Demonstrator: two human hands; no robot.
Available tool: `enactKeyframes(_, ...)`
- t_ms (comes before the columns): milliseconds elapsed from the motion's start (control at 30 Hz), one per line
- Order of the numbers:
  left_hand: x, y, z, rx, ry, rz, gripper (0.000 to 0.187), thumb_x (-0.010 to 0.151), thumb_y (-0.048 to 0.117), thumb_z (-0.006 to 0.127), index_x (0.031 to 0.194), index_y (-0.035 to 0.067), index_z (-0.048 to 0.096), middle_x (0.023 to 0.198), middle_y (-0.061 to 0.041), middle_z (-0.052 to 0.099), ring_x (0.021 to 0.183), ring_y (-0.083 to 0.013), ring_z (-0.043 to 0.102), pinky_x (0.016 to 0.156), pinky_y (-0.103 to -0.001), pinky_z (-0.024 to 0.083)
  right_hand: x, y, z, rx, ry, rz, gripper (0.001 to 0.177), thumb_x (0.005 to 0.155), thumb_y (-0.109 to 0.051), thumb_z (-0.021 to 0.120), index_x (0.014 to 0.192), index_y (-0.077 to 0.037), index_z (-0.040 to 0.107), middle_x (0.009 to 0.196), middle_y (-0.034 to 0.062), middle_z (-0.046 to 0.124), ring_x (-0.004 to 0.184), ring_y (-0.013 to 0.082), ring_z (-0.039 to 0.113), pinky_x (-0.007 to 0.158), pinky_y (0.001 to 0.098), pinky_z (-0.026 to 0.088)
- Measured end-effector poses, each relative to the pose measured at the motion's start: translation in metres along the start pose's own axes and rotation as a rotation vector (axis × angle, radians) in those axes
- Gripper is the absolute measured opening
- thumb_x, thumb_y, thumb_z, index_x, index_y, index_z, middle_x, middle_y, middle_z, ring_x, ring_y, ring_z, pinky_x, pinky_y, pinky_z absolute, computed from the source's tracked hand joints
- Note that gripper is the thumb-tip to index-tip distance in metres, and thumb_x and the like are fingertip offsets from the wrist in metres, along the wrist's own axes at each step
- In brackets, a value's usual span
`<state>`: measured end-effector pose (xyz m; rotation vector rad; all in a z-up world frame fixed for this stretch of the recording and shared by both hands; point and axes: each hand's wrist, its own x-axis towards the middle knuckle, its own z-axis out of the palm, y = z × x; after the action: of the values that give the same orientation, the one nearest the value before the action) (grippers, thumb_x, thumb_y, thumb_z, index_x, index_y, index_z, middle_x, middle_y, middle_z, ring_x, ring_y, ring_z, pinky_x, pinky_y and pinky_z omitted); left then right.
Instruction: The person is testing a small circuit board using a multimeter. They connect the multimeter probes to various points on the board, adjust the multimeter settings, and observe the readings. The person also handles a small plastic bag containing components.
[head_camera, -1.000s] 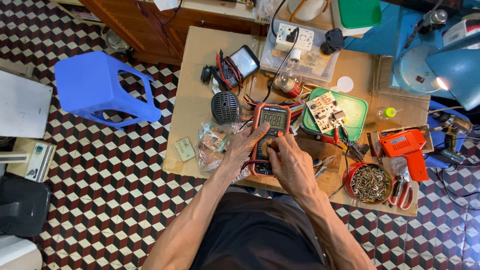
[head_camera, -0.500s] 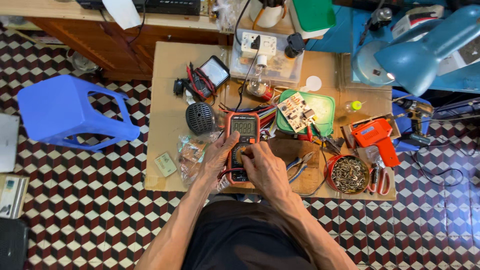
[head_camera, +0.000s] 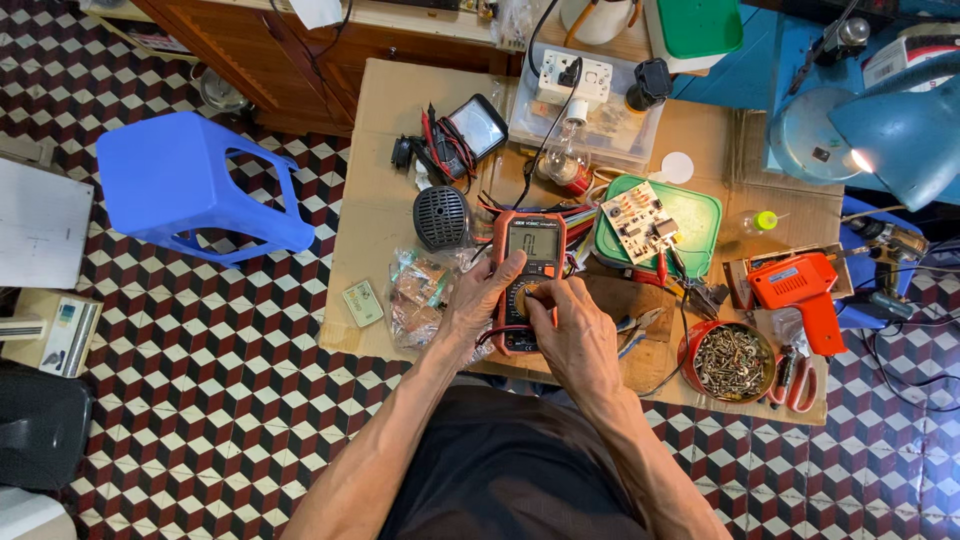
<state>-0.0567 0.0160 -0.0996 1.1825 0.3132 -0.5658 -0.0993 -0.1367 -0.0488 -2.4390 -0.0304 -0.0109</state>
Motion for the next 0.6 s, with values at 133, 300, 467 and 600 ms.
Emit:
enactKeyframes(133, -0.008, 0.000, 0.011, -0.109, 0.047, 0.125, 0.077, 0.080, 0.057, 0.077, 0.132, 0.003, 0.058, 0.116, -0.009, 0.069, 0.107, -0.0147, 0.069, 0.092, -0.028, 0.057, 0.001, -0.009, -0.003, -0.021, 0.095, 0.048, 0.019, 0.092, -0.024, 0.072, 0.098, -0.006, 0.071, 0.091, 0.0109, 0.064, 0.073, 0.0316, 0.068, 0.063, 0.0434, 0.054)
enactKeyframes(300, -0.019, 0.001, 0.023, -0.183, 0.114, 0.211, 0.060, 0.091, 0.044, 0.071, 0.130, 0.002, 0.056, 0.118, -0.009, 0.065, 0.107, -0.0155, 0.064, 0.092, -0.031, 0.055, 0.006, -0.014, -0.004, -0.035, 0.177, 0.066, 0.018, 0.092, -0.023, 0.072, 0.095, -0.006, 0.072, 0.089, 0.0106, 0.062, 0.068, 0.0296, 0.066, 0.059, 0.0414, 0.053)
enactKeyframes(467, -0.019, -0.002, 0.026, -0.249, 0.135, 0.304, 0.050, 0.097, 0.037, 0.066, 0.131, 0.003, 0.053, 0.116, -0.006, 0.063, 0.104, -0.0131, 0.062, 0.088, -0.030, 0.054, 0.015, -0.016, 0.006, -0.005, 0.244, 0.040, 0.019, 0.093, -0.022, 0.071, 0.088, -0.004, 0.068, 0.084, 0.0107, 0.063, 0.068, 0.0299, 0.066, 0.058, 0.0413, 0.051)
enactKeyframes(600, -0.013, -0.011, 0.028, -0.344, 0.149, 0.349, 0.046, 0.101, 0.034, 0.066, 0.134, 0.005, 0.052, 0.115, -0.005, 0.059, 0.099, -0.0121, 0.057, 0.082, -0.029, 0.049, 0.023, -0.016, 0.014, -0.001, 0.291, 0.047, 0.021, 0.094, -0.021, 0.071, 0.084, -0.003, 0.065, 0.084, 0.0110, 0.065, 0.071, 0.0314, 0.066, 0.059, 0.0428, 0.051)
